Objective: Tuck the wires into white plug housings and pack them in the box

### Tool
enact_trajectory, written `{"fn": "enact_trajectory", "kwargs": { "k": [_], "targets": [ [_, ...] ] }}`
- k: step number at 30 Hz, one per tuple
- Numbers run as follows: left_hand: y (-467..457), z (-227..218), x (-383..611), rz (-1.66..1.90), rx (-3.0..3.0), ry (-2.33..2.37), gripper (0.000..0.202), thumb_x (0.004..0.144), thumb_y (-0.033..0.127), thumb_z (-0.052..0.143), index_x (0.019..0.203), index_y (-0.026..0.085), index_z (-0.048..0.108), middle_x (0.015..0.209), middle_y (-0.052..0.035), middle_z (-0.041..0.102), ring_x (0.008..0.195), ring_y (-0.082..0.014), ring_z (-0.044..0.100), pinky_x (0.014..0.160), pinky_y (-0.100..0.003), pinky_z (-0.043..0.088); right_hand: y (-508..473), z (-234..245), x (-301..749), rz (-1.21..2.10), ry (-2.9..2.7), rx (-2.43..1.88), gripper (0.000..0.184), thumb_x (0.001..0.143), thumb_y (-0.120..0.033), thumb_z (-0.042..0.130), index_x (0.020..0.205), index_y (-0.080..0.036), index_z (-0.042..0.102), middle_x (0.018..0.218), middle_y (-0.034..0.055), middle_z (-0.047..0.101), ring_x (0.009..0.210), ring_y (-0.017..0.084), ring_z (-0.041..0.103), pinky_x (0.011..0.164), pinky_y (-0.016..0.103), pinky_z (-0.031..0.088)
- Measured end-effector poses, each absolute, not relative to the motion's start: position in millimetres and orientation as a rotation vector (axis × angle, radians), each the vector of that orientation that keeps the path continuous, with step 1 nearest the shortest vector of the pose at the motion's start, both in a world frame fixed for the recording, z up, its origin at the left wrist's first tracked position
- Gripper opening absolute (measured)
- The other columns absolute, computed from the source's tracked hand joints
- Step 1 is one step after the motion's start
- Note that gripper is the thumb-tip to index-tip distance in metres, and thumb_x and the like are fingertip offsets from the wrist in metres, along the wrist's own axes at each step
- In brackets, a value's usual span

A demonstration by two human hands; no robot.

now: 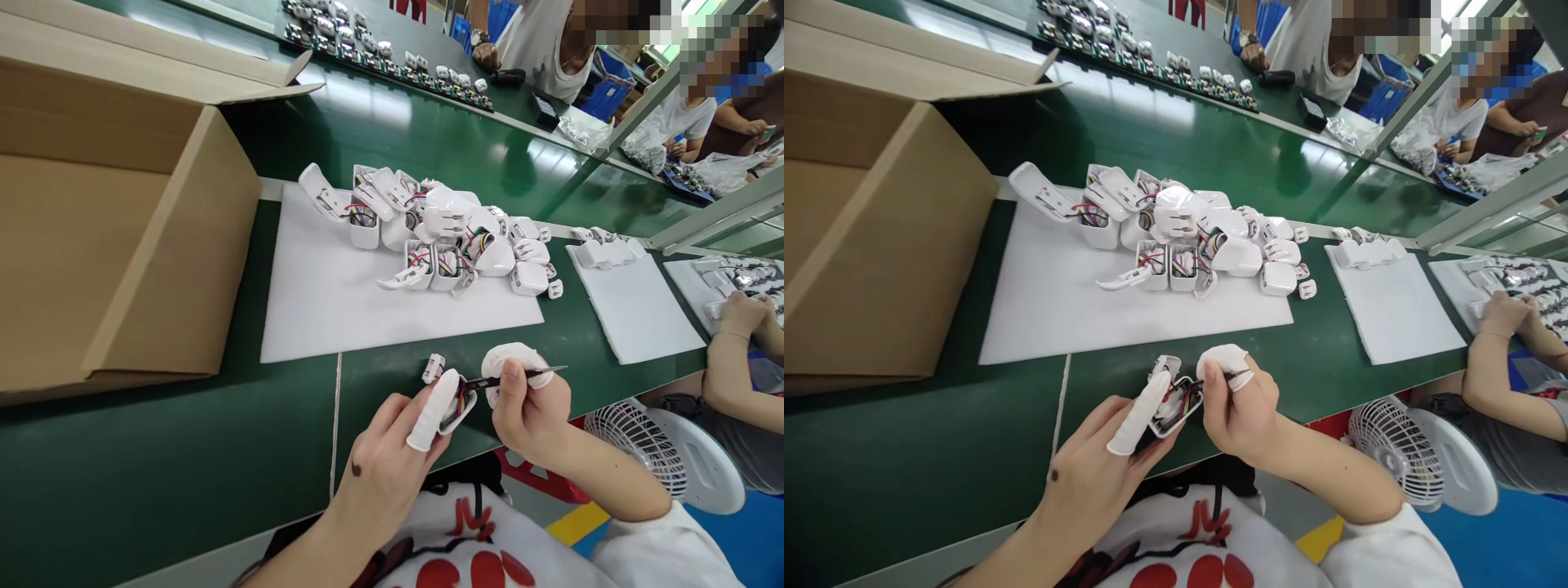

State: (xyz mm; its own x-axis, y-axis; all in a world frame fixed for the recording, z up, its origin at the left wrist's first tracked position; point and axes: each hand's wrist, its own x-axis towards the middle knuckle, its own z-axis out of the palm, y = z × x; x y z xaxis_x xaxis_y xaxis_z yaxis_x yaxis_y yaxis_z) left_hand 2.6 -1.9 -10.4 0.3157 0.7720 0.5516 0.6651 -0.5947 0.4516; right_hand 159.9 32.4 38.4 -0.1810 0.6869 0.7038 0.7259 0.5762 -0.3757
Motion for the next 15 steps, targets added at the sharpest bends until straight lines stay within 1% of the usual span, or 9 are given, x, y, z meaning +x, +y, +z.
{"fn": "enact_trajectory", "kwargs": {
  "k": [4, 7, 12, 15],
  "targets": [
    [-0.7, -9.2, 4.2, 1.173, 2.453, 1.353, 0.028, 0.086, 0.008, 0.052, 0.114, 0.008, 0.052, 0.069, -0.0023, 0.059, 0.064, -0.0147, 0.05, 0.055, -0.023, 0.043, 34.6, 35.6, 160.3, -0.056, -1.907, -1.144, 0.017, 0.092, -0.011, 0.04, 0.079, -0.018, 0.049, 0.062, 0.0007, 0.057, 0.052, 0.01, 0.052, 0.048, 0.021, 0.042],
    [-0.3, -8.0, 4.3, 1.169, 2.465, 1.356, 0.027, 0.087, 0.009, 0.05, 0.113, 0.01, 0.051, 0.068, -0.002, 0.06, 0.063, -0.015, 0.051, 0.055, -0.024, 0.044, 34.2, 33.1, 160.3, -0.049, -1.903, -1.15, 0.018, 0.091, -0.01, 0.04, 0.078, -0.019, 0.047, 0.062, 0.0009, 0.056, 0.052, 0.011, 0.052, 0.047, 0.021, 0.041],
    [-0.3, -7.4, 3.4, 1.152, 2.456, 1.331, 0.024, 0.086, 0.006, 0.049, 0.109, 0.01, 0.052, 0.068, -0.0023, 0.06, 0.063, -0.015, 0.05, 0.054, -0.024, 0.044, 30.9, 25.6, 157.4, 0.059, -1.902, -1.164, 0.019, 0.092, -0.011, 0.039, 0.077, -0.019, 0.048, 0.064, 0.0009, 0.055, 0.055, 0.01, 0.052, 0.052, 0.021, 0.043],
    [-0.3, -7.4, 3.5, 1.15, 2.448, 1.341, 0.023, 0.087, 0.008, 0.049, 0.11, 0.012, 0.052, 0.068, -0.0019, 0.06, 0.062, -0.015, 0.05, 0.053, -0.024, 0.043, 28.6, 20.2, 155.8, 0.128, -1.879, -1.236, 0.021, 0.092, -0.013, 0.038, 0.074, -0.019, 0.047, 0.063, 0.0004, 0.054, 0.055, 0.011, 0.05, 0.053, 0.021, 0.043]
  ]
}}
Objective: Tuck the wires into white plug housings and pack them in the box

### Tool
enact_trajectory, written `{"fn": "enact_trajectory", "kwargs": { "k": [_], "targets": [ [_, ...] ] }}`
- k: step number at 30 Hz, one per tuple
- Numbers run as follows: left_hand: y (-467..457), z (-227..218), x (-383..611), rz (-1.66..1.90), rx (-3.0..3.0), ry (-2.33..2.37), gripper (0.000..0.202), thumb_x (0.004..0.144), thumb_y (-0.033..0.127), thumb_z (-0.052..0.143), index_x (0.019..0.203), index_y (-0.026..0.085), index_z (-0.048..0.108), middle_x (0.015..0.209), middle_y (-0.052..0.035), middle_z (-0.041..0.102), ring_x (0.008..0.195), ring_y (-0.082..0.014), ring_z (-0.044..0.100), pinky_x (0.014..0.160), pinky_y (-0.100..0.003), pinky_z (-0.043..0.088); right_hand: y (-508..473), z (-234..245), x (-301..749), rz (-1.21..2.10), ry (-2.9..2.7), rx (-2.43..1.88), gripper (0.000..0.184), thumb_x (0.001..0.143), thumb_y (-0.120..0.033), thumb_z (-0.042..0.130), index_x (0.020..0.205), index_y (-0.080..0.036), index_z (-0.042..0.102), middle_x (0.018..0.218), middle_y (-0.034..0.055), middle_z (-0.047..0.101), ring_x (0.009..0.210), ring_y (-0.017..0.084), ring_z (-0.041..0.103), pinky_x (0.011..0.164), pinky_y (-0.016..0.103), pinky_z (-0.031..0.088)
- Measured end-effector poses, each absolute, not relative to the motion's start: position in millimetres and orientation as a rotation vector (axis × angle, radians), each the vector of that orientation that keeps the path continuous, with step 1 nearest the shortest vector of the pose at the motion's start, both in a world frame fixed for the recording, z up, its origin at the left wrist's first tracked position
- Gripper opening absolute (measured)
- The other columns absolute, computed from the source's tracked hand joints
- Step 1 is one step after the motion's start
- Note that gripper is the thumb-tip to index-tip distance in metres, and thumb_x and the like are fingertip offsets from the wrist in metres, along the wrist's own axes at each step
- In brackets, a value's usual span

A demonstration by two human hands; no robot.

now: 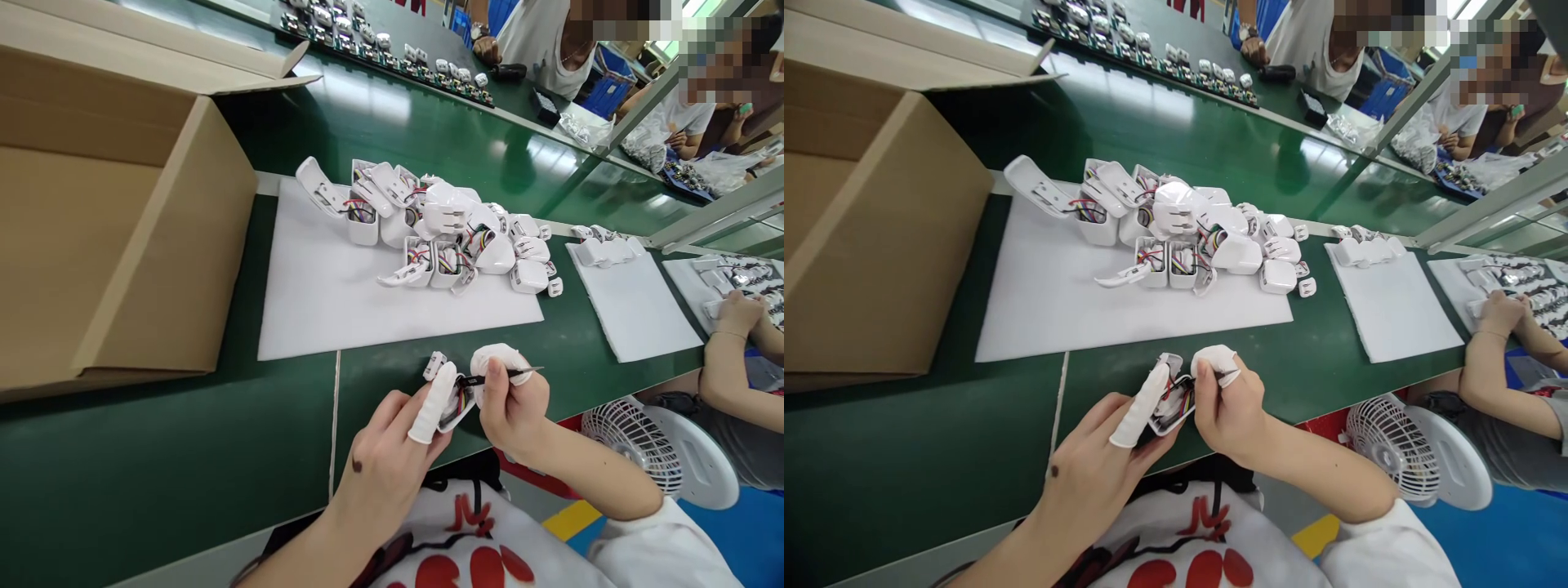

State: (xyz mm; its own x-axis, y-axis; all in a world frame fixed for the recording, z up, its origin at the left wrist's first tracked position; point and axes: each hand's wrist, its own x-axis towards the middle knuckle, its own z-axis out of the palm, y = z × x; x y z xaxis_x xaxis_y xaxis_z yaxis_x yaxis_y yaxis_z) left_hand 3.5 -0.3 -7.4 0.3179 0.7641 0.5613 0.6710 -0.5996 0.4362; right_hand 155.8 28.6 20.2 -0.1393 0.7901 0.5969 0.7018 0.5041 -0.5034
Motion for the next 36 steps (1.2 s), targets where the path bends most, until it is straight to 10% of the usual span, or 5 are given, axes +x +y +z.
{"fn": "enact_trajectory", "kwargs": {
  "k": [8, 26, 36],
  "targets": [
    [0.0, -9.2, 2.4, 1.145, 2.481, 1.29, 0.044, 0.083, 0.005, 0.055, 0.126, 0.009, 0.047, 0.094, -0.0079, 0.067, 0.066, -0.0156, 0.05, 0.061, -0.026, 0.047, 35.5, 36.0, 154.9, -0.002, -1.816, -1.267, 0.023, 0.092, -0.013, 0.04, 0.072, -0.018, 0.05, 0.058, -0.001, 0.053, 0.05, 0.01, 0.048, 0.048, 0.021, 0.04],
    [0.6, -7.2, 2.7, 1.136, 2.477, 1.321, 0.039, 0.084, 0.005, 0.052, 0.123, 0.008, 0.048, 0.088, -0.0063, 0.068, 0.064, -0.0146, 0.05, 0.058, -0.025, 0.047, 33.1, 28.7, 154.2, 0.209, -1.675, -1.356, 0.029, 0.094, -0.017, 0.039, 0.066, -0.018, 0.045, 0.052, -0.004, 0.044, 0.045, 0.008, 0.041, 0.045, 0.02, 0.034],
    [3.0, -9.2, 2.1, 1.236, 2.537, 1.237, 0.014, 0.082, 0.007, 0.06, 0.093, 0.015, 0.061, 0.1, -0.0079, 0.069, 0.067, -0.0142, 0.049, 0.059, -0.026, 0.049, 38.5, 25.3, 149.9, 0.116, -1.801, -1.349, 0.034, 0.094, -0.018, 0.038, 0.059, -0.02, 0.037, 0.049, -0.0051, 0.035, 0.043, 0.008, 0.033, 0.043, 0.022, 0.029]
  ]
}}
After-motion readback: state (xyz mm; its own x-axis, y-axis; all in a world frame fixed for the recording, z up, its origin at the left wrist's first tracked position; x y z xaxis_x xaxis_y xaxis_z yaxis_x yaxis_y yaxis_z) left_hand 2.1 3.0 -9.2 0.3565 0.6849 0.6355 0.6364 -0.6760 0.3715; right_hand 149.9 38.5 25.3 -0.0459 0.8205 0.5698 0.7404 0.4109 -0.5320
